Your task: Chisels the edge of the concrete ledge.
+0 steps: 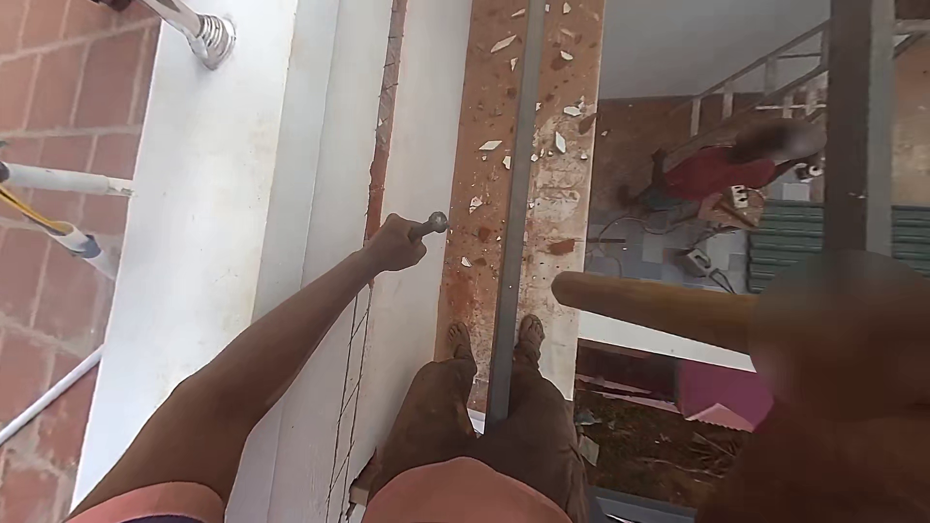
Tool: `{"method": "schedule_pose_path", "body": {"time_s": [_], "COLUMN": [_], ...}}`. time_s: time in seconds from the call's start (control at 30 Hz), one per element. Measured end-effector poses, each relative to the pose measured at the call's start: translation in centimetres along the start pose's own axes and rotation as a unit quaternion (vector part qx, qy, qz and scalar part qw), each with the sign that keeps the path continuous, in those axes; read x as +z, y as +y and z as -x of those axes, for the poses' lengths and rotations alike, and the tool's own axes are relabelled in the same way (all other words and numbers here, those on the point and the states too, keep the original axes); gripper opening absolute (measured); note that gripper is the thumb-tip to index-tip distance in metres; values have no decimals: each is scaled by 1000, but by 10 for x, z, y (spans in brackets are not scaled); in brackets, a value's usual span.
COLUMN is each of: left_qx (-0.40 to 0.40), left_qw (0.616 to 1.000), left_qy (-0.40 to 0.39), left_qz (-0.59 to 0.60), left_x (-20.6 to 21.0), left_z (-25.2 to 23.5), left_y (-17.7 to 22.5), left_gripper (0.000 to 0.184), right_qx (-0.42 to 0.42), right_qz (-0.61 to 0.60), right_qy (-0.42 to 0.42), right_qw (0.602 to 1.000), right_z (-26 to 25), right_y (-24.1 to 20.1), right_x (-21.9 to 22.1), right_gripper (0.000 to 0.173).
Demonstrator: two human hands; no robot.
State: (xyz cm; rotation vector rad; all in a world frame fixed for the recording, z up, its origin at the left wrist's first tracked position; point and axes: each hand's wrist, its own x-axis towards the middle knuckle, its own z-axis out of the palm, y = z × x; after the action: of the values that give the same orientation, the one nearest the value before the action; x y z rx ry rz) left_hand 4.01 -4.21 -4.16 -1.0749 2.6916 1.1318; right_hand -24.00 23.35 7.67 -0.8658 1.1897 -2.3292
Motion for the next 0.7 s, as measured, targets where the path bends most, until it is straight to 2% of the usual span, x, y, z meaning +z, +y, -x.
{"method": "schedule_pose_path", "body": {"time_s": [0.03,0.07,0.1,0.13,0.17,0.2,0.23,0.27,0.4,0.47,0.53,0.63,0.67,0.7], "left_qx": [-7,-14,-17,-19,-25,-36,-53,-67,-89,-69,-58,-97,-120,-151], "left_qw": [1000,1000,999,999,999,997,995,992,981,979,980,971,966,959], "left_qy": [-8,-15,-19,-24,-34,-51,-74,-89,-157,-185,-190,-214,-227,-238], "left_qz": [-8,-16,-22,-28,-34,-43,-50,-59,-73,-43,8,37,36,36], "left_x": [0,1,1,1,3,7,15,22,45,55,69,89,97,105], "left_z": [-1,-1,-1,-2,-2,2,9,14,20,25,37,60,67,76], "left_y": [1,2,3,2,1,-2,-5,-8,-2,15,36,62,63,59], "left_gripper": [36,34,32,31,31,30,29,26,21,19,18,16,17,18], "right_qx": [-15,7,83,202,343,469,547,581,547,514,527,600,609,595], "right_qz": [-6,18,59,135,208,229,229,231,332,419,486,530,546,569], "right_qy": [8,-10,-44,-96,-167,-215,-222,-210,-119,-85,-63,-50,-54,-54], "right_qw": [1000,1000,994,965,901,826,774,752,759,744,694,597,573,565], "right_z": [6,22,43,63,73,77,82,85,127,151,181,238,254,266], "right_y": [10,27,49,72,91,105,112,115,109,105,98,89,81,68], "right_x": [17,32,42,45,45,40,31,17,-55,-94,-135,-203,-216,-214], "right_gripper": [18,13,12,13,12,11,12,13,16,23,35,42,42,44]}}
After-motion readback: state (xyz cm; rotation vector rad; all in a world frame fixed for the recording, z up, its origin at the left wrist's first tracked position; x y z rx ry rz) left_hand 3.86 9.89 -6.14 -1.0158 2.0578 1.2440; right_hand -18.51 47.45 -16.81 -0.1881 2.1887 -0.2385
